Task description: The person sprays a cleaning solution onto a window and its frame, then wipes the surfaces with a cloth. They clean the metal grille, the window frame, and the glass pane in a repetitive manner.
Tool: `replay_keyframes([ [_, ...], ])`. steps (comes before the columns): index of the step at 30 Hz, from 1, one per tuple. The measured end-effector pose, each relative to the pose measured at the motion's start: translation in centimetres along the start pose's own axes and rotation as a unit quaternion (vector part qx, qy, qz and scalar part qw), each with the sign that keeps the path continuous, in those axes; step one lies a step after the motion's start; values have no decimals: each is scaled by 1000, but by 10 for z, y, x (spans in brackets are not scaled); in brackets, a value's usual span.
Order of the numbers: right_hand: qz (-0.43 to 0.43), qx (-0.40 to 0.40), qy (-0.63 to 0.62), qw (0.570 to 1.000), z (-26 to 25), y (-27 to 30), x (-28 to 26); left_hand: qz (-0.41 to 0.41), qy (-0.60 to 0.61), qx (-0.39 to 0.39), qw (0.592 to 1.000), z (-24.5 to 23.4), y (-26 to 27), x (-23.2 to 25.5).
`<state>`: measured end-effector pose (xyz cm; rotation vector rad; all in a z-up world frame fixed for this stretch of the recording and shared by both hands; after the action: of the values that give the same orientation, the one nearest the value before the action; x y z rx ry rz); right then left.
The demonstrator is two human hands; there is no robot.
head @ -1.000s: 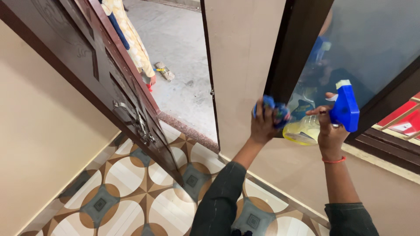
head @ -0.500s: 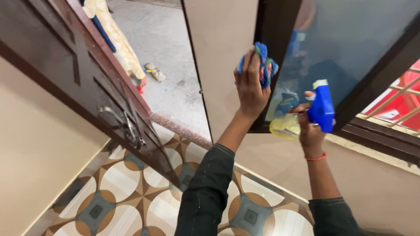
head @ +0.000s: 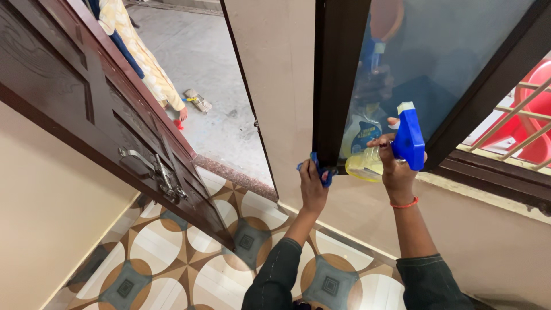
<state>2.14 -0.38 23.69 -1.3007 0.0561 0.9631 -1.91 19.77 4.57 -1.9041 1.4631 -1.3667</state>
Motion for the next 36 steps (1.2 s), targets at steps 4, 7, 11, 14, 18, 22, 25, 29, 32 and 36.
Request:
replay_keyframes([
  [4,-2,-1,-9,1000,0,2,-1,18,-4,34,999,-13,-14,10],
  [7,11,-3,-15,1000,0,3,1,44,-17,107,993,-47,-77,45],
  [11,15,-4,-14,1000,1,6,5,63,-20,213,975,-107,-177,110],
  [14,13,-1,-18,1000,0,6,7,41,-39,250,967,-133,-223,141],
  [18,29,-2,0,1000,-7,7,11,41,-70,266,961,-124,-208,136],
  [22,28,-1,-17,999,-9,7,12,56,-84,181,978,-68,-136,85],
  [25,18,3,-2,1000,-7,5,9,30,-97,82,991,-25,-60,35],
  [29,19,8,2,1000,-5,3,7,-25,-55,-30,998,8,5,-10],
  [32,12,5,-10,1000,-4,1,5,9,-74,2,997,-5,-3,-3],
  [36,18,15,8,1000,-4,5,5,67,-75,100,990,-53,-77,38],
])
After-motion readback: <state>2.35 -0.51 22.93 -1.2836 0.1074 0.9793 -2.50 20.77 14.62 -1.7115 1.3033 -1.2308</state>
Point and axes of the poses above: each hand's wrist, its own y-axis away from the middle knuckle, its own z-axis out of the palm, x = y × z, the point moved 10 cm from there along -y, towards the middle knuckle, and after that the axes turned 15 degrees about -y, right-handed, at the moved point
